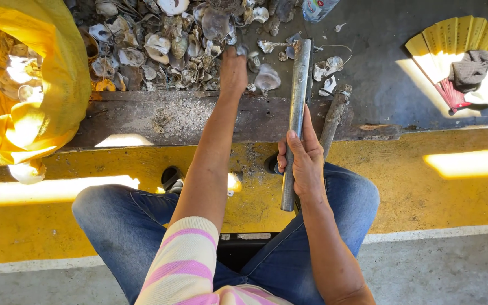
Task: Cleaning and processing shells using a metal rod.
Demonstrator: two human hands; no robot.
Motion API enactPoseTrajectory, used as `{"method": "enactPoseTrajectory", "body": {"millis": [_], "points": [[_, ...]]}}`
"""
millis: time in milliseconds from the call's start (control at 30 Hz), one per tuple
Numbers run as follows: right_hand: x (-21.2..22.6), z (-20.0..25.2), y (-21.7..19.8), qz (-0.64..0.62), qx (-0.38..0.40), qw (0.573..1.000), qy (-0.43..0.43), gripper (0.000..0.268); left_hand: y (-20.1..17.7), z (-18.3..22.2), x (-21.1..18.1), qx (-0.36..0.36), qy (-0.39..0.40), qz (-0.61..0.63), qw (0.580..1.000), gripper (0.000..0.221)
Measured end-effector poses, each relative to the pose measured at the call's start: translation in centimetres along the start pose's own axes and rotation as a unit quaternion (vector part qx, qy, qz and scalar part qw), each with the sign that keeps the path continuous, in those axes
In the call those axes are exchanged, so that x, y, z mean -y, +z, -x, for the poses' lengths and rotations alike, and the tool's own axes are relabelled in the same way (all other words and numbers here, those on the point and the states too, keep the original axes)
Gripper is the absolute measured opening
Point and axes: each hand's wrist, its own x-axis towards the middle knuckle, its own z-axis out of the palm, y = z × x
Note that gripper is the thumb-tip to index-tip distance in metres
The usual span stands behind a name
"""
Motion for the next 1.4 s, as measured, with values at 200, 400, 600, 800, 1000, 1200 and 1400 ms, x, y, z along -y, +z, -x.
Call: {"method": "enactPoseTrajectory", "body": {"millis": [200,400,600,800,1000,1200,1400], "points": [[0.1,0.6,0.3,0.000,0.007,1.000,-0.004,0.068,-2.6,1.5,1.3,0.036,-0.095,0.128,0.987,0.026],[-0.2,1.0,0.2,0.062,-0.003,0.998,-0.034,0.067,-6.7,4.7,1.9,-0.105,-0.081,0.316,0.940,0.034],[-2.4,1.8,0.7,0.217,0.037,0.963,-0.152,0.068,-14.7,11.2,5.2,-0.177,0.146,0.083,0.970,0.033],[-4.6,2.3,2.4,0.266,0.097,0.948,-0.148,0.066,-15.4,13.3,9.1,-0.269,-0.061,0.151,0.949,0.028],[-9.5,2.9,3.9,0.394,0.123,0.898,-0.152,0.062,-14.8,18.5,11.3,-0.084,-0.330,0.306,0.889,0.007],[-10.8,5.4,7.0,0.478,0.110,0.851,-0.188,0.061,-13.6,19.8,11.4,-0.212,-0.284,0.240,0.904,0.018],[-14.5,4.7,7.9,0.490,0.109,0.839,-0.212,0.060,-14.1,20.1,11.0,-0.120,-0.411,0.245,0.870,0.014]]}}
